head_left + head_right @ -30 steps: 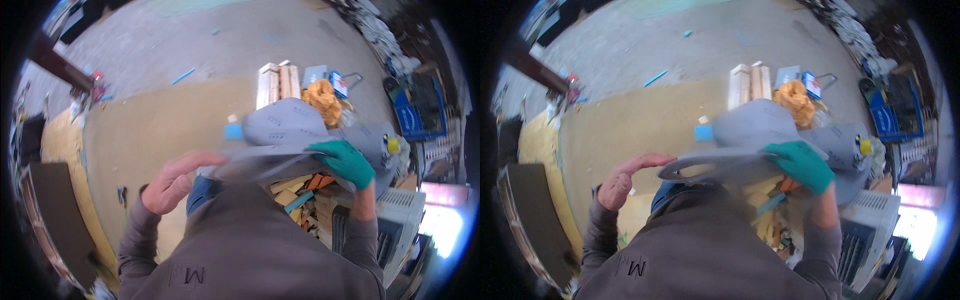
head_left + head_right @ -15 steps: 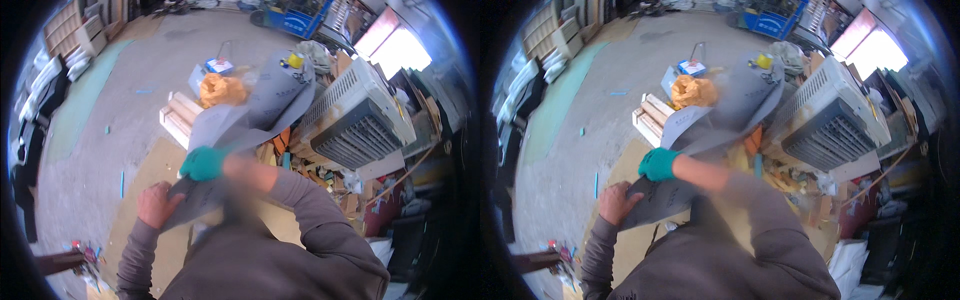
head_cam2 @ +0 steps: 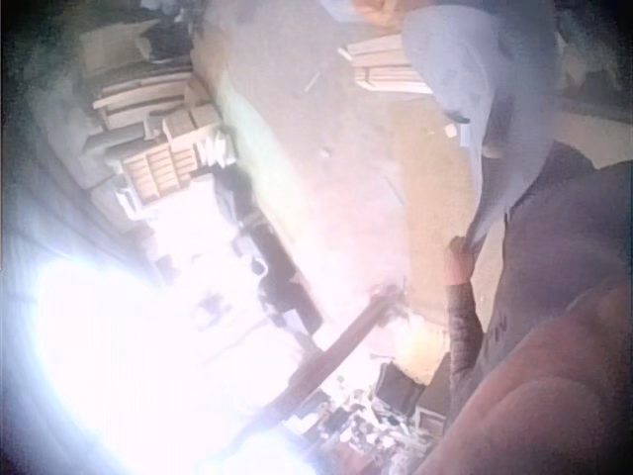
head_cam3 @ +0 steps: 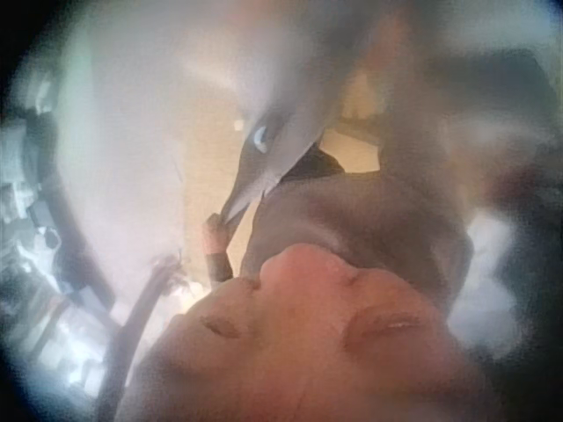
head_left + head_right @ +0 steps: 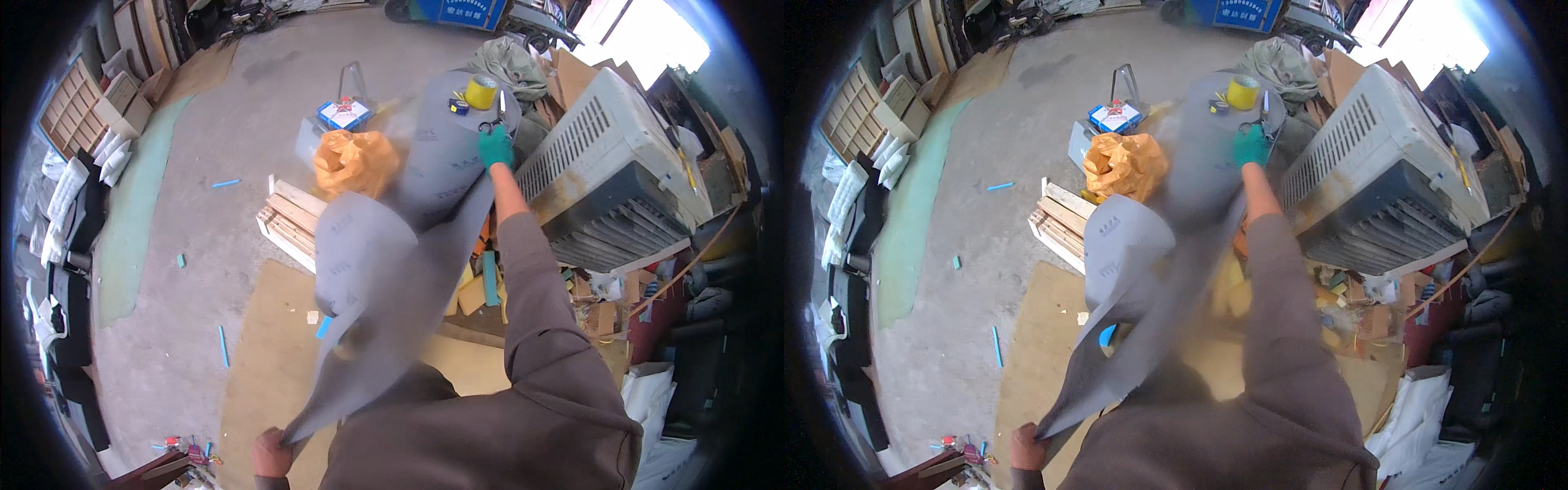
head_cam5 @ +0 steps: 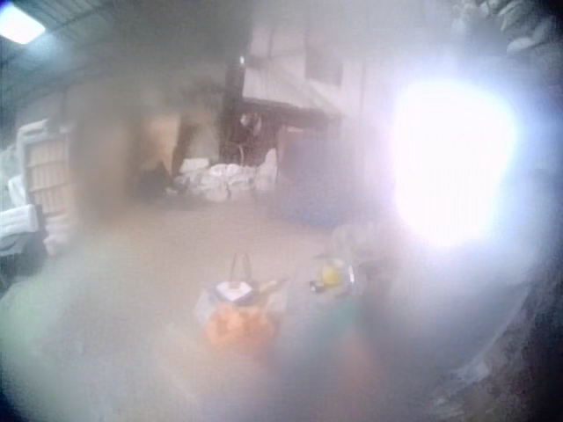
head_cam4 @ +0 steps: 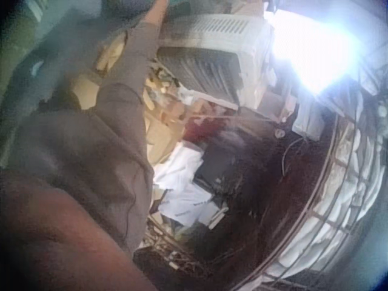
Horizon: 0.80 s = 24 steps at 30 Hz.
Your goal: The person staples gray fabric to the edge of a wooden furniture frame using a pneumatic staple gun. They then retrieve a roll of gray fabric, cut a piece with scissors, and place it over the frame.
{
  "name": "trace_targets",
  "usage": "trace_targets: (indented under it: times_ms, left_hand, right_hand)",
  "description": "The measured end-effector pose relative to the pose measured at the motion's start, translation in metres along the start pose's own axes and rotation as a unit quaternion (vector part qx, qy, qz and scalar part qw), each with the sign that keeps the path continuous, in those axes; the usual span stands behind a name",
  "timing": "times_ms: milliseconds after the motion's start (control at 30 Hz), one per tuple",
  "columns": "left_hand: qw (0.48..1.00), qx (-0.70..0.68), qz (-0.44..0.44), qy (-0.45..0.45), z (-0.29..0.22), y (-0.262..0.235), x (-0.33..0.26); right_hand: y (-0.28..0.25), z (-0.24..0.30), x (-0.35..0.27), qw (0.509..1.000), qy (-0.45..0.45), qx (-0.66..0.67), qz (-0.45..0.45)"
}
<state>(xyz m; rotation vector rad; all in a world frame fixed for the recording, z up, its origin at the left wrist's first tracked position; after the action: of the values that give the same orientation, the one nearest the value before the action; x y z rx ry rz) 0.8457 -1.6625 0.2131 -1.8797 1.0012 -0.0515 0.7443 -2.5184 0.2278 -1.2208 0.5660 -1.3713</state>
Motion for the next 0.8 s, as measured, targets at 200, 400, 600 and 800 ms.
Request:
trace_targets:
  times_ms: [200, 400, 600, 800]
  left_hand:
    - [0.995, -0.007, 0.027, -0.1, -0.006, -0.009, -0.006]
    - [0.992, 0.059, 0.046, -0.1, -0.025, -0.028, 0.017]
    - [0.983, 0.115, 0.131, -0.048, -0.011, -0.053, 0.06]
    - [0.946, 0.101, 0.298, 0.078, 0.028, -0.054, 0.129]
  right_hand:
    - [0.054, -0.048, 0.082, 0.985, 0.108, -0.126, 0.052]
    - [0.078, -0.052, 0.105, 0.964, 0.138, -0.201, 0.107]
    - [0.086, -0.074, 0.081, 0.833, 0.172, 0.422, 0.314]
    - [-0.066, -0.026, -0.087, 0.449, 0.021, 0.839, 0.305]
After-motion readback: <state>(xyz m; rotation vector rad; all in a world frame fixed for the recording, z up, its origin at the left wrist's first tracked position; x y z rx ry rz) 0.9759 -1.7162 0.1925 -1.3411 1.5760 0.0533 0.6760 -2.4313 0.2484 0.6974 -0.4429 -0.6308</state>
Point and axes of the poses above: each hand's wrist, its own x-axis towards the middle knuckle, its own y-axis out of the palm, z = x × y, the point moved 7 cm from there along x, towards the middle knuckle, and after that the axes turned 6 degrees about -x, right-handed, at the moved point
